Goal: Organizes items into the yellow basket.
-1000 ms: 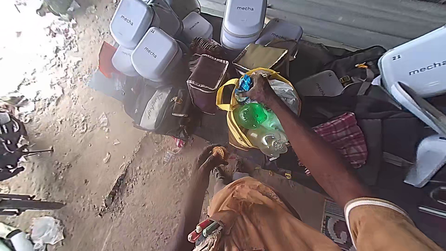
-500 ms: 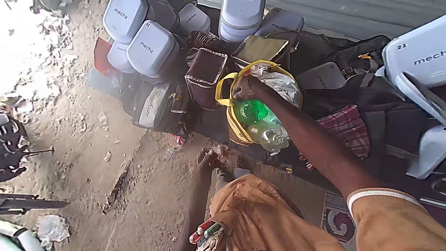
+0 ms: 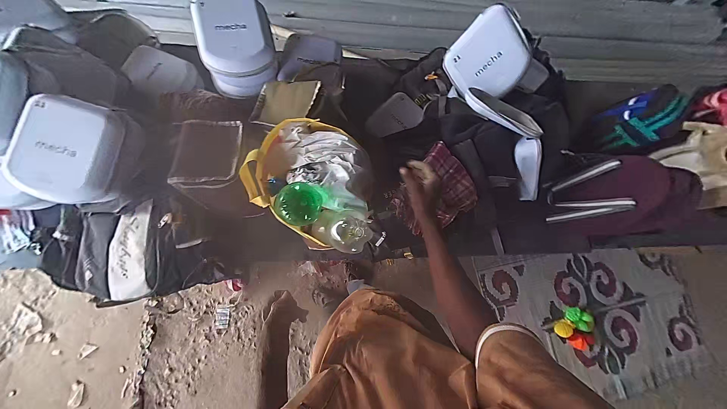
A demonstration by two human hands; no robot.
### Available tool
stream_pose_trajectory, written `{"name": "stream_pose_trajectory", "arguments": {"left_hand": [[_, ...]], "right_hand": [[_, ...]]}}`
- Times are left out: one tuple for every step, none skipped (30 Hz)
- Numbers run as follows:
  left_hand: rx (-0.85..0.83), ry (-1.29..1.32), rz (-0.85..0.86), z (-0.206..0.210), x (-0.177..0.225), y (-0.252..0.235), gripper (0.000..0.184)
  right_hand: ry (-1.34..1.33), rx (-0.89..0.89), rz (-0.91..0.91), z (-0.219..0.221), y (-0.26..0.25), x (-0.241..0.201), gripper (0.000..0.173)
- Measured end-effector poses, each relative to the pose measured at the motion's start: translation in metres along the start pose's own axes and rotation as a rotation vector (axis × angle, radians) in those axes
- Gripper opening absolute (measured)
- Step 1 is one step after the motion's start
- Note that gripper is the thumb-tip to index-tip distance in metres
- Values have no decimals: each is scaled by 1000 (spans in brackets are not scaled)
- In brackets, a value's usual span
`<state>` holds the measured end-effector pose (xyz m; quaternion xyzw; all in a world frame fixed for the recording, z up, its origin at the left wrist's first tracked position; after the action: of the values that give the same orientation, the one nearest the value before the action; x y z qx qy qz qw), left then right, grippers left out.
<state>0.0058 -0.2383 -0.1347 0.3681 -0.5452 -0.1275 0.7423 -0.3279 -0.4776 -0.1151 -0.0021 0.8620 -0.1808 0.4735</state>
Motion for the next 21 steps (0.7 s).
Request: {"name": "stream_pose_trajectory", "arguments": {"left_hand": [[-7, -43, -13, 1, -6, -2, 30], [-15, -79, -29, 2, -12, -3, 28], [-29, -106, -48, 3, -16, -4, 27], [-42, -132, -74, 5, -20, -4, 27], [-61, -159, -101, 8, -24, -5, 25], [-77, -184, -119, 11, -28, -6, 23], [-96, -212, -131, 14, -30, -8, 22], [-112, -242, -142, 14, -32, -8, 21], [-112, -277, -151, 15, -32, -5, 20], [-107, -307, -152, 16, -31, -2, 20], [-100, -328, -161, 14, -31, 0, 20], [-84, -348, -175, 10, -33, 1, 20], [-53, -381, -198, 7, -33, -1, 20], [-4, -434, -236, 3, -35, -4, 20], [57, -508, -279, 0, -35, -3, 19], [114, -593, -329, -2, -36, -3, 19], [156, -667, -401, -1, -38, -4, 19], [181, -725, -448, -1, -41, -4, 18], [185, -751, -495, 0, -44, -5, 19], [172, -735, -503, 2, -45, -6, 19], [150, -680, -448, 3, -46, -5, 17]], "right_hand": [[116, 35, 100, -29, 6, 34, 43], [208, 48, 181, -53, 8, 64, 48], [282, 52, 239, -71, 7, 86, 51], [315, 36, 287, -85, 2, 107, 54], [314, 22, 314, -93, -6, 122, 57], [326, 13, 305, -99, -17, 144, 62], [335, -26, 300, -100, -27, 167, 68], [358, -89, 319, -99, -34, 190, 76], [390, -166, 342, -96, -38, 211, 82], [401, -221, 361, -90, -39, 229, 88], [424, -228, 353, -85, -38, 247, 93], [515, -218, 320, -80, -37, 261, 90], [606, -281, 349, -78, -41, 263, 86], [683, -359, 399, -77, -46, 259, 78], [730, -407, 440, -76, -48, 255, 71], [757, -420, 451, -76, -50, 255, 66], [756, -431, 454, -77, -51, 254, 65], [743, -456, 455, -77, -49, 254, 62], [717, -507, 464, -79, -48, 242, 57], [655, -531, 452, -83, -51, 220, 50], [521, -499, 431, -87, -51, 202, 43]]}}
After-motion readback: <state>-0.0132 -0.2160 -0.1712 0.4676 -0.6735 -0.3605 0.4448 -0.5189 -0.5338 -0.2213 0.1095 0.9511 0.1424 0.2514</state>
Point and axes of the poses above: each hand's wrist, its own y-axis away from the middle knuckle, its own z-axis out of the palm, x = y × z, the point moved 5 cm from there along -y, towards the middle knuckle, and after that the axes turned 12 degrees about -z, right-handed, at the moved point
